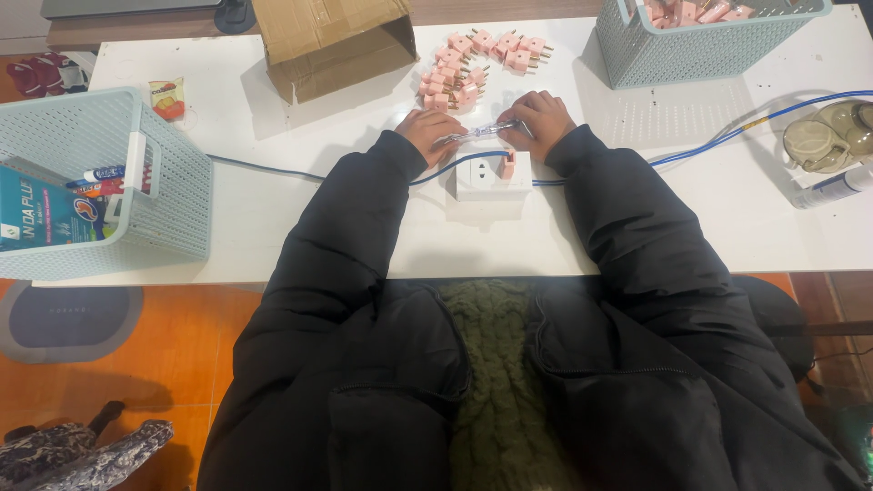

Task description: Assembling electrical plug components by tightening internal screws with a screwdriver at a workstation.

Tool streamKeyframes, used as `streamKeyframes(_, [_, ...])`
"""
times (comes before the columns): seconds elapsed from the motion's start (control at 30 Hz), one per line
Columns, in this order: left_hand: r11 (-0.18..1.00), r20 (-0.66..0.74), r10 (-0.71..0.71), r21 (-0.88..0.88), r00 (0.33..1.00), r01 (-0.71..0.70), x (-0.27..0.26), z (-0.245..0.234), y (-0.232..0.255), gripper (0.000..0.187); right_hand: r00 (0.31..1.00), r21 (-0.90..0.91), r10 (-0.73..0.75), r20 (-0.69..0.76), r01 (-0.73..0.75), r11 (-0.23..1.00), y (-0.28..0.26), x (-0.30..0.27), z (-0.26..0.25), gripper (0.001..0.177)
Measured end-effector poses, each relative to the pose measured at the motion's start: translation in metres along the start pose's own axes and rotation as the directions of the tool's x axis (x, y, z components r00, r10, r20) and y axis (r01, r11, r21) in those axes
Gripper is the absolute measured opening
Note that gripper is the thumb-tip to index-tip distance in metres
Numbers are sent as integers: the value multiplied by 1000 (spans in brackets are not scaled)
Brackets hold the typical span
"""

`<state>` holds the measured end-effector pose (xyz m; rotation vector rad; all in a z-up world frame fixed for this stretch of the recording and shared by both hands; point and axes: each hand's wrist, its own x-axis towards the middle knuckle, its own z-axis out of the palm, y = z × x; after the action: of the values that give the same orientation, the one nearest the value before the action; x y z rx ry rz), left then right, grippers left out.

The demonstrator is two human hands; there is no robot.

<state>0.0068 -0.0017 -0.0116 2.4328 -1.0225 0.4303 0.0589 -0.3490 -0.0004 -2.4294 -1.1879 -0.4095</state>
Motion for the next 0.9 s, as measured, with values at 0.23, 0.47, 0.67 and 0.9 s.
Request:
streamKeyframes(0.23, [1000,-11,10,4,1000,-10,-1,0,0,23,1000,8,15,28,-16,1000,-5,1,-5,27])
streamKeyframes(0.47, [999,85,-31,-14,996,32,1,-12,6,21,991,45,86,107,-91,995,-11,1,-15,36])
streamKeyframes(0.67, [999,74,-36,-14,997,37,-1,-6,1,21,988,51,88,125,-95,994,-15,1,-19,37])
streamKeyframes(0.9, [1000,-14,25,6,1000,-25,-1,1,-1,22,998,3,30,52,-30,1000,-5,1,-6,31])
